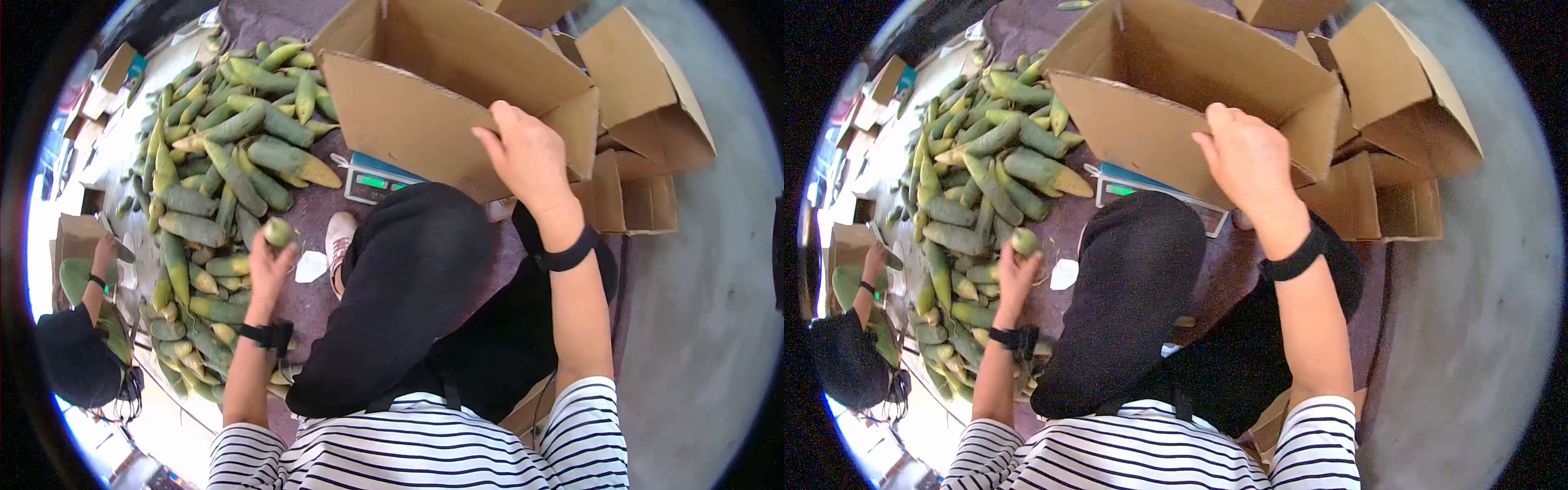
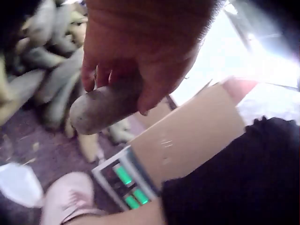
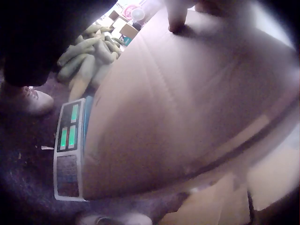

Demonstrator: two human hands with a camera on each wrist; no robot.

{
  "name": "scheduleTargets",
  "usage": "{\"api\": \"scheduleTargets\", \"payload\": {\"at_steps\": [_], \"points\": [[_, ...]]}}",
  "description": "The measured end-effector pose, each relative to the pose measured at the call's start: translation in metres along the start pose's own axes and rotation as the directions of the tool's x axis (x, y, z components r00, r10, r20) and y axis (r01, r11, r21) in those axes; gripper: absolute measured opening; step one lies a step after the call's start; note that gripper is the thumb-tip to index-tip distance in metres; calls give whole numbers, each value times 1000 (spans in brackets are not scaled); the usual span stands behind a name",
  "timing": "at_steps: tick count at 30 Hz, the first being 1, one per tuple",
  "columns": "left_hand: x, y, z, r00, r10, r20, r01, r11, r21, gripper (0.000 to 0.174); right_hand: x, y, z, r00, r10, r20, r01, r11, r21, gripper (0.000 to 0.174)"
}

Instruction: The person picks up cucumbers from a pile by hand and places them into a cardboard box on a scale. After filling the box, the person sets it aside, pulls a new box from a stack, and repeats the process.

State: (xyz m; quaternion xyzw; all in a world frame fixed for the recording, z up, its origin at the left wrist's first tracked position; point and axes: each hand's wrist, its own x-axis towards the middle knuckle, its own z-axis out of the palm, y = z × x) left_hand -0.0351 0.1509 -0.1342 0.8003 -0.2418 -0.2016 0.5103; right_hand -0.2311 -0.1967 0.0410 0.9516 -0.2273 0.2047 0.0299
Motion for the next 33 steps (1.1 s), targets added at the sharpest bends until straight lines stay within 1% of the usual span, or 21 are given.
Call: {"api": "scheduleTargets", "payload": {"at_steps": [1, 2, 4, 6, 8, 10, 12, 13, 14, 16, 20, 22, 23, 24, 25, 26, 27, 28, 30, 31, 33], "points": [[11, 42, -1, 987, 153, -43, -147, 982, 119, 43, -1, 1, 1, 1000, -9, -10, 9, 1000, 14, 23], [20, 81, -2, 950, 305, -71, -280, 929, 242, 43, -1, 1, 1, 1000, -20, -19, 20, 999, 31, 23], [33, 145, 1, 826, 530, -190, -445, 821, 358, 46, -2, 0, -1, 1000, 1, -14, 0, 1000, 27, 22], [41, 208, 12, 647, 720, -252, -659, 694, 290, 48, -2, -1, -2, 1000, 0, 16, -1, 998, 58, 21], [55, 256, 33, 481, 815, -323, -836, 537, 108, 50, -2, -1, -3, 1000, 4, 17, -6, 998, 64, 21], [67, 290, 47, 334, 919, -207, -847, 390, 362, 50, -3, 0, -3, 1000, 3, 18, -4, 998, 70, 20], [85, 306, 73, 359, 928, -95, -832, 365, 418, 50, -4, 1, -4, 999, -13, 30, 9, 993, 122, 21], [105, 304, 83, 292, 956, -9, -853, 264, 450, 49, -4, 1, -4, 999, -17, 28, 13, 992, 122, 21], [117, 299, 92, 366, 924, 115, -863, 290, 414, 45, -5, 1, -5, 1000, -18, 24, 15, 993, 113, 20], [124, 282, 101, 569, 735, 369, -779, 339, 527, 41, -5, 1, -4, 1000, -15, 21, 12, 995, 104, 19], [100, 251, 90, 526, 759, 384, -831, 364, 420, 35, -6, 6, -2, 999, -33, -15, 34, 993, 117, 20], [68, 228, 76, 543, 812, 214, -764, 373, 526, 30, -5, 6, -1, 999, -48, -17, 49, 993, 112, 20], [54, 205, 69, 584, 771, 255, -756, 400, 518, 28, -5, 7, -1, 999, -48, -24, 50, 994, 101, 20], [39, 173, 64, 628, 722, 291, -737, 431, 520, 27, -5, 8, 0, 998, -56, -31, 59, 993, 98, 20], [24, 138, 59, 693, 619, 369, -699, 451, 554, 29, -5, 8, 1, 998, -58, -19, 59, 993, 100, 21], [6, 99, 51, 752, 497, 433, -653, 470, 594, 31, -5, 6, -2, 998, -66, -2, 65, 995, 74, 21], [-17, 63, 41, 792, 332, 512, -610, 428, 667, 33, -4, 6, 0, 998, -60, 3, 60, 996, 63, 21], [-40, 32, 29, 811, 153, 564, -576, 377, 726, 35, -5, 7, 2, 994, -98, -46, 102, 990, 94, 21], [-78, -6, 3, 828, -99, 551, -491, 344, 800, 35, -4, 5, -2, 996, -84, -16, 85, 992, 96, 22], [-94, -21, -12, 838, -110, 535, -473, 343, 811, 35, -3, 4, -2, 997, -74, 18, 72, 993, 90, 22], [-115, -43, -44, 943, 3, 334, -295, 474, 830, 28, -1, 4, -4, 996, -72, 49, 68, 994, 82, 22]]}}
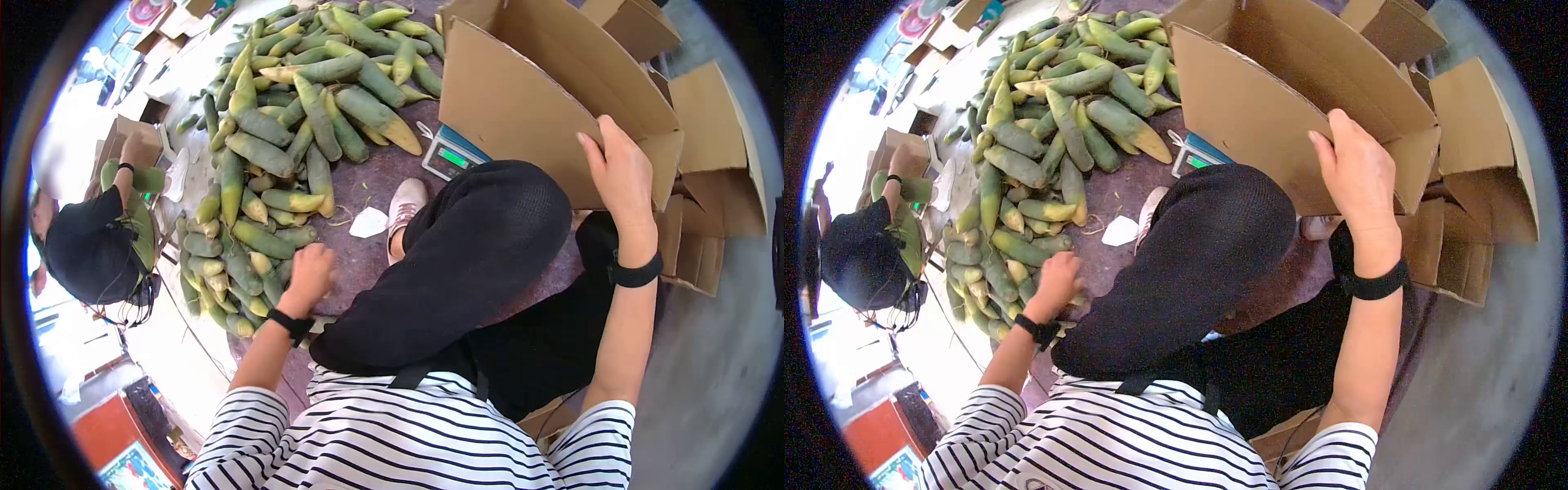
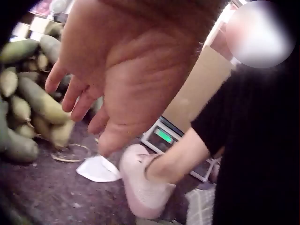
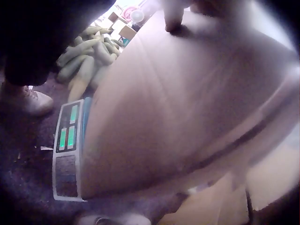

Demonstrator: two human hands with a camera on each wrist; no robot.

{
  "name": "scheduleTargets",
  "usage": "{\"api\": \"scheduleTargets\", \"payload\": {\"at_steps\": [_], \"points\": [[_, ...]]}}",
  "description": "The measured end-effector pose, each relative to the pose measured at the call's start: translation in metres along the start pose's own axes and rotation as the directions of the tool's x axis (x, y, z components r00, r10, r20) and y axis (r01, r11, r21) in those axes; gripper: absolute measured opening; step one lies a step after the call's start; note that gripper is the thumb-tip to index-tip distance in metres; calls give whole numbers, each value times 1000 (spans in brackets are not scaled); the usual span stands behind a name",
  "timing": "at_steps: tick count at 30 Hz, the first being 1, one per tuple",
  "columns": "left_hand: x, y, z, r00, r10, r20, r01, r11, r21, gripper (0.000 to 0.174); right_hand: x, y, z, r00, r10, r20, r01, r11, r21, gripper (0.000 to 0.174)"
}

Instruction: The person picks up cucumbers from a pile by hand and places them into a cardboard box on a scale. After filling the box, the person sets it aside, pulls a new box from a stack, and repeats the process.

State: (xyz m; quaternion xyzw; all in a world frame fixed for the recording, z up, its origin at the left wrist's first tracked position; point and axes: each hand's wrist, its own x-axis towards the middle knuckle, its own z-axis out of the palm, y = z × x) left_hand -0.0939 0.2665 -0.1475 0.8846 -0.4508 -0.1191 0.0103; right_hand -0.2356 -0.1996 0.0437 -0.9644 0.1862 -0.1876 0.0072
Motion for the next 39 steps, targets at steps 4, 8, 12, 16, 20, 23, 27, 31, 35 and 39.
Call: {"api": "scheduleTargets", "payload": {"at_steps": [4, 8, 12, 16, 20, 23, 27, 31, 35, 39], "points": [[-25, -65, -38, 907, -354, -231, 360, 933, -17, 46, 2, -4, -4, 999, 35, 27, -35, 999, 8, 23], [-44, -139, -66, 722, -430, -542, 563, 821, 98, 60, 2, -6, -4, 996, 67, 53, -68, 998, 19, 26], [-54, -189, -60, 636, -615, -466, 680, 732, -38, 67, 2, -7, -5, 996, 76, 50, -76, 997, 13, 26], [-49, -223, -58, 559, -771, -305, 802, 596, -38, 44, 2, -9, -5, 997, 69, 35, -69, 998, 10, 26], [-48, -241, -51, 551, -825, -123, 834, 549, 54, 38, 3, -10, -4, 997, 79, 20, -79, 997, 9, 25], [-57, -250, -27, 716, -676, -176, 697, 706, 124, 37, 3, -8, -5, 997, 73, 15, -73, 997, 8, 25], [-48, -179, -22, 862, -457, -219, 473, 880, 28, 31, 3, -9, -4, 998, 70, 6, -70, 998, -2, 25], [-27, -125, -35, 834, -470, -290, 424, 881, -209, 35, 4, -7, -3, 998, 57, -26, -57, 998, 1, 25], [10, -90, -75, 721, -687, -90, 250, 379, -891, 39, 3, 2, 4, 998, -1, -57, -1, 999, -33, 24], [61, -46, -137, 868, -484, -113, 53, 315, -948, 37, 1, -1, 1, 998, 24, -61, -25, 1000, -15, 22]]}}
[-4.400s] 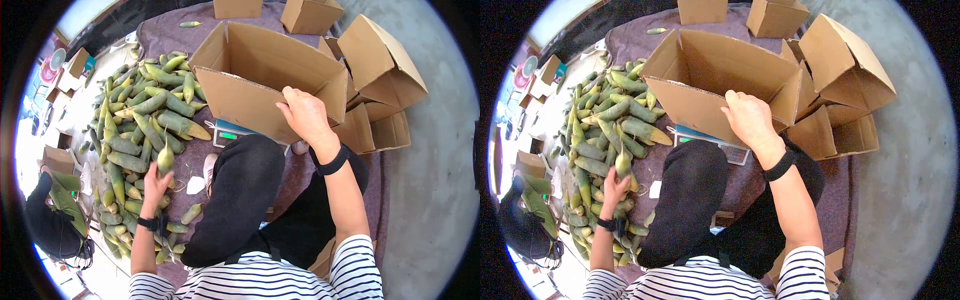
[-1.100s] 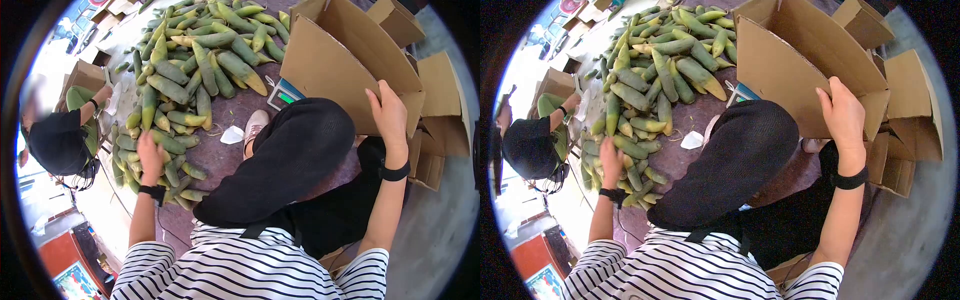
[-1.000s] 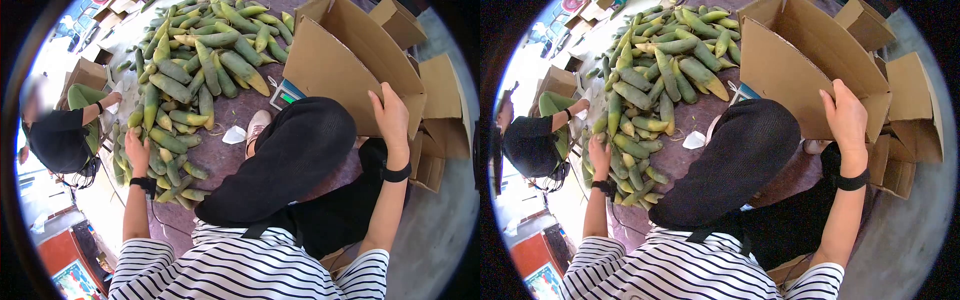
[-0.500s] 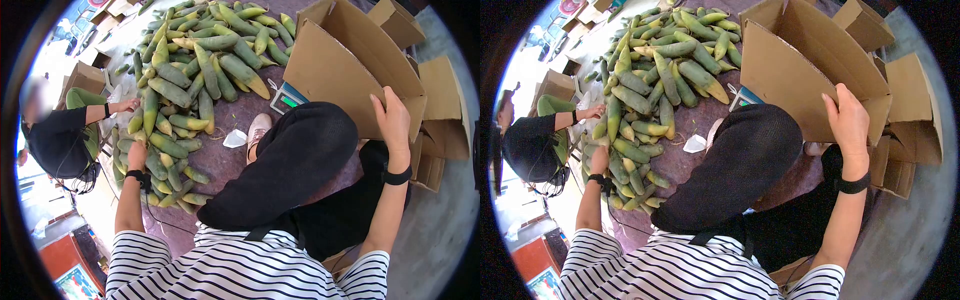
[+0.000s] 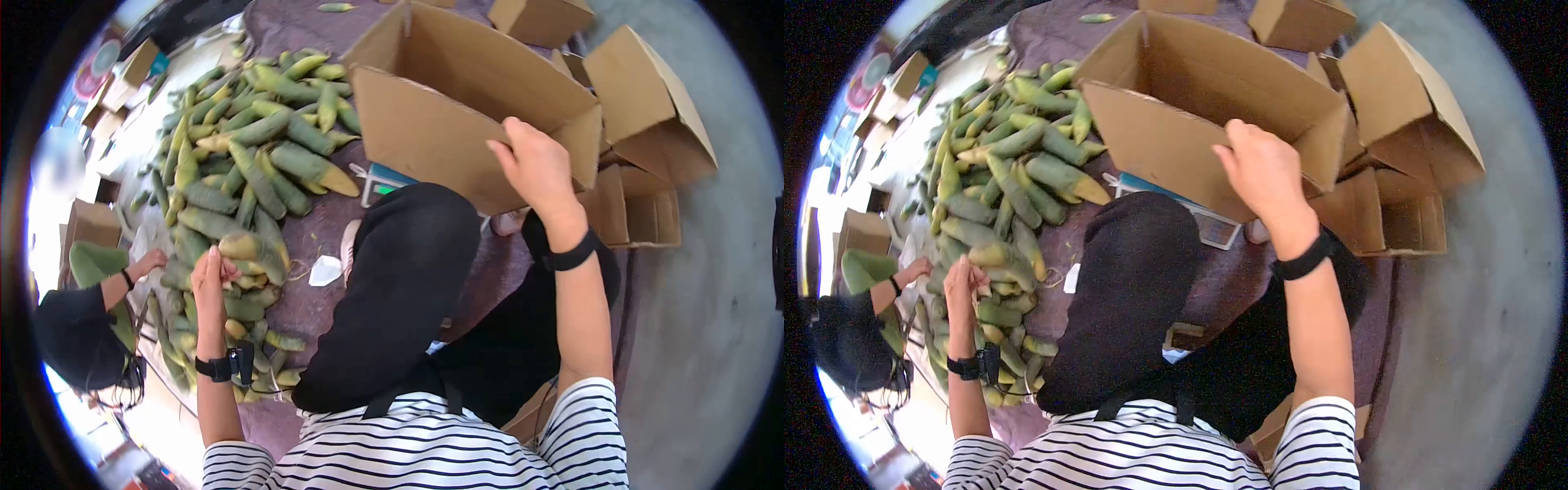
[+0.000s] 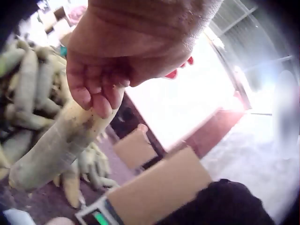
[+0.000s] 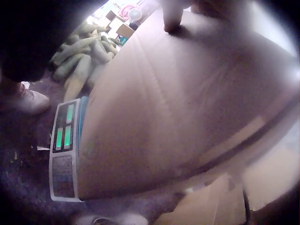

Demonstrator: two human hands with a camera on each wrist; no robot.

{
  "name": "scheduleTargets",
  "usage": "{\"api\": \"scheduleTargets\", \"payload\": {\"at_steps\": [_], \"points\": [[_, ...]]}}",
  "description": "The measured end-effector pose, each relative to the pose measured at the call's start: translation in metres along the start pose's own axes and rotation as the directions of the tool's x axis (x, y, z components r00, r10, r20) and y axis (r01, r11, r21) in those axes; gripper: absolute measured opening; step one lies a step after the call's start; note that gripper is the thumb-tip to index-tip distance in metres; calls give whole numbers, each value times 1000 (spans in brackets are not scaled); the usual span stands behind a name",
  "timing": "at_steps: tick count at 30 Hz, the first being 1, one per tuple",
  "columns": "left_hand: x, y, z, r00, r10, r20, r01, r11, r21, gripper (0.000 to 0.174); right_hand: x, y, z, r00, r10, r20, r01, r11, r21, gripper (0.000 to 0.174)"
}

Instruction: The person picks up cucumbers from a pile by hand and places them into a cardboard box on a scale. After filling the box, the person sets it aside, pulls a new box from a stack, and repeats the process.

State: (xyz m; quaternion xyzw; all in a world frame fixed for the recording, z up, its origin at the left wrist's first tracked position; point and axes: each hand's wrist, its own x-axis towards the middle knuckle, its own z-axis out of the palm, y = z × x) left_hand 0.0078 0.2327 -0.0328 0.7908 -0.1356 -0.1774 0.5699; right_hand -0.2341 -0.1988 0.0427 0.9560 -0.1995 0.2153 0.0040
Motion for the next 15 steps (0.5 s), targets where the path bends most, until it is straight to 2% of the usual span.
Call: {"api": "scheduleTargets", "payload": {"at_steps": [2, 3, 5, 6, 8, 9, 10, 11, 12, 14, 15], "points": [[-5, 75, 49, 986, 161, 41, -161, 987, 9, 38, 0, -1, -1, 1000, 20, 20, -21, 1000, 2, 21], [-10, 116, 67, 962, 254, 100, -264, 957, 118, 38, 0, -2, -1, 1000, 23, 19, -23, 1000, -1, 21], [-6, 166, 100, 891, 450, 67, -454, 888, 74, 38, 1, -2, -1, 998, 46, 40, -46, 999, -1, 21], [-4, 189, 111, 852, 517, 83, -521, 853, 30, 34, 1, -2, -2, 998, 43, 38, -43, 999, -1, 21], [4, 224, 140, 800, 594, 79, -561, 789, -251, 29, 2, -3, -4, 998, 55, 42, -54, 998, -10, 21], [13, 237, 159, 795, 604, 61, -510, 719, -473, 29, 2, -4, -4, 998, 52, 42, -52, 999, -10, 21], [28, 243, 175, 753, 649, 109, -479, 654, -585, 30, 1, -3, -3, 997, 56, 44, -56, 998, 2, 21], [42, 246, 190, 704, 695, 150, -430, 584, -689, 31, 1, -3, -3, 997, 60, 48, -61, 998, 12, 21], [51, 245, 206, 705, 693, 151, -428, 585, -689, 31, 0, -2, -2, 997, 61, 51, -62, 998, 12, 21], [63, 230, 234, 795, 525, 303, -257, 745, -616, 34, -1, -1, -2, 999, 32, 15, -33, 999, 43, 21], [67, 216, 241, 803, 452, 388, -198, 817, -542, 33, -1, -1, -2, 999, 35, 17, -36, 998, 43, 21]]}}
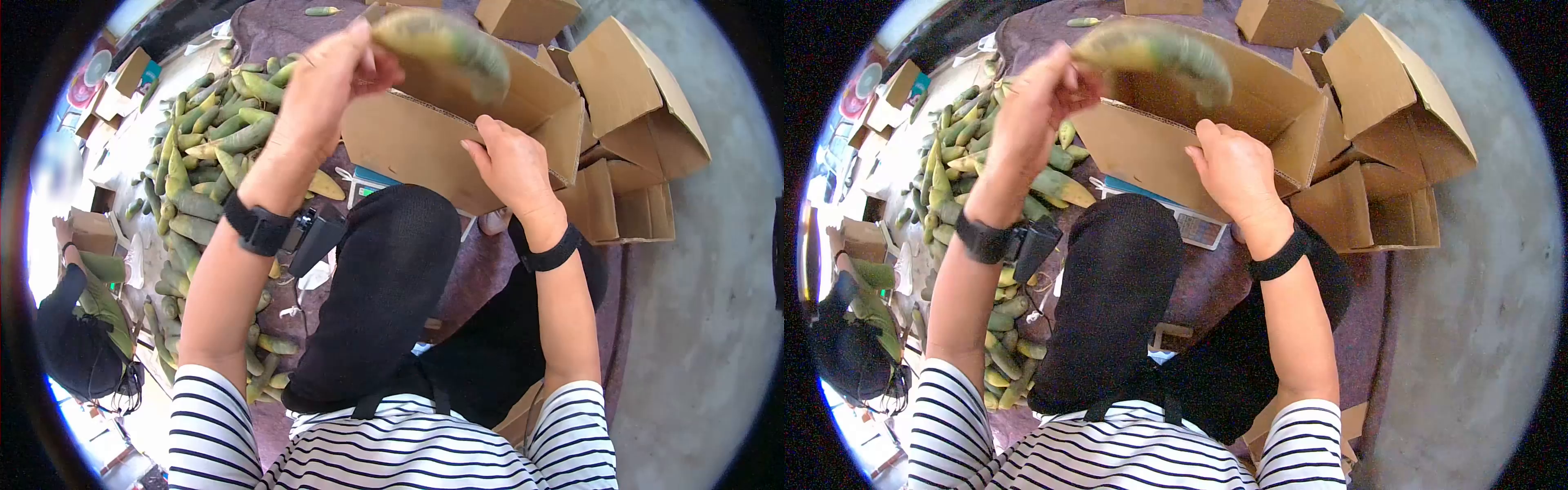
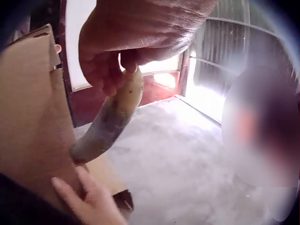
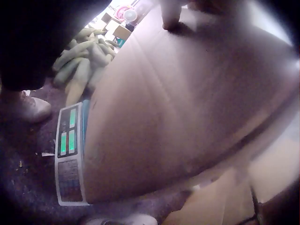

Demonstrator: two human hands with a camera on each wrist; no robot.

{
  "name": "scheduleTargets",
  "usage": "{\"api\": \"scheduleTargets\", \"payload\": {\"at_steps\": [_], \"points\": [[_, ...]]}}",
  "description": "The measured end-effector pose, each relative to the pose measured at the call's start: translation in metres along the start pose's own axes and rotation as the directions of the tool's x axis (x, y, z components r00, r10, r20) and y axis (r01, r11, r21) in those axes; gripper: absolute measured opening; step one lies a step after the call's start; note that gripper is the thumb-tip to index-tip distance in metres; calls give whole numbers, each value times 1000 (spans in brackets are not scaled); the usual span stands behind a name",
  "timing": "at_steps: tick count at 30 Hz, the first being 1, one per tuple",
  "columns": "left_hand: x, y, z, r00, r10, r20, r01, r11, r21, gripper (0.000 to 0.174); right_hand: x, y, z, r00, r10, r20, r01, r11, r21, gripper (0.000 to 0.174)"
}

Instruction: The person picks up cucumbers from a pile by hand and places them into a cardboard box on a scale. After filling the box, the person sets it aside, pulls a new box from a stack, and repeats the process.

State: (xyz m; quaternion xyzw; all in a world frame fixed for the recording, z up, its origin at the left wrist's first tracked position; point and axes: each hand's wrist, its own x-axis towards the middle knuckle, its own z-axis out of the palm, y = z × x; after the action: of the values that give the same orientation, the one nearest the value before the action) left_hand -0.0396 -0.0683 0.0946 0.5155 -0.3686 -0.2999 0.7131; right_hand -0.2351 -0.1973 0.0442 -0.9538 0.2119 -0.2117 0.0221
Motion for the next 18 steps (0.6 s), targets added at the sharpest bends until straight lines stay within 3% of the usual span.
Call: {"api": "scheduleTargets", "payload": {"at_steps": [1, 2, 4, 7, 9, 10, 11, 13, 16, 18], "points": [[-3, -15, -3, 994, -109, 29, 107, 993, 52, 34, 0, 0, 2, 1000, -20, 3, 20, 1000, 2, 21], [-22, -32, -4, 946, -315, -75, 323, 939, 118, 35, -2, 2, 1, 999, -33, 9, 33, 999, 4, 21], [-48, -53, -23, 951, -293, -101, 306, 938, 165, 35, -5, 1, -1, 999, -26, 27, 26, 1000, -2, 21], [-107, -81, -65, 916, -369, -157, 401, 842, 361, 44, -3, 1, 1, 1000, -27, 5, 27, 999, -30, 21], [-161, -110, -100, 924, -346, -164, 380, 781, 495, 36, -1, 6, 2, 999, -53, -13, 52, 998, -37, 21], [-190, -125, -117, 898, -379, -224, 434, 675, 597, 31, -1, 6, 2, 999, -40, -5, 40, 997, -60, 21], [-224, -142, -133, 867, -426, -257, 493, 665, 560, 30, -1, 4, 1, 1000, -30, 3, 30, 996, -78, 21], [-281, -148, -150, 704, -540, -461, 707, 468, 530, 29, -3, 4, 1, 999, -31, 28, 32, 998, -59, 22], [-360, -159, -190, 730, -481, -485, 679, 434, 592, 29, -3, 4, 0, 999, -40, 26, 41, 998, -44, 23], [-385, -153, -203, 775, -351, -526, 616, 237, 751, 27, 0, 0, -3, 997, 6, 76, -3, 999, -48, 24]]}}
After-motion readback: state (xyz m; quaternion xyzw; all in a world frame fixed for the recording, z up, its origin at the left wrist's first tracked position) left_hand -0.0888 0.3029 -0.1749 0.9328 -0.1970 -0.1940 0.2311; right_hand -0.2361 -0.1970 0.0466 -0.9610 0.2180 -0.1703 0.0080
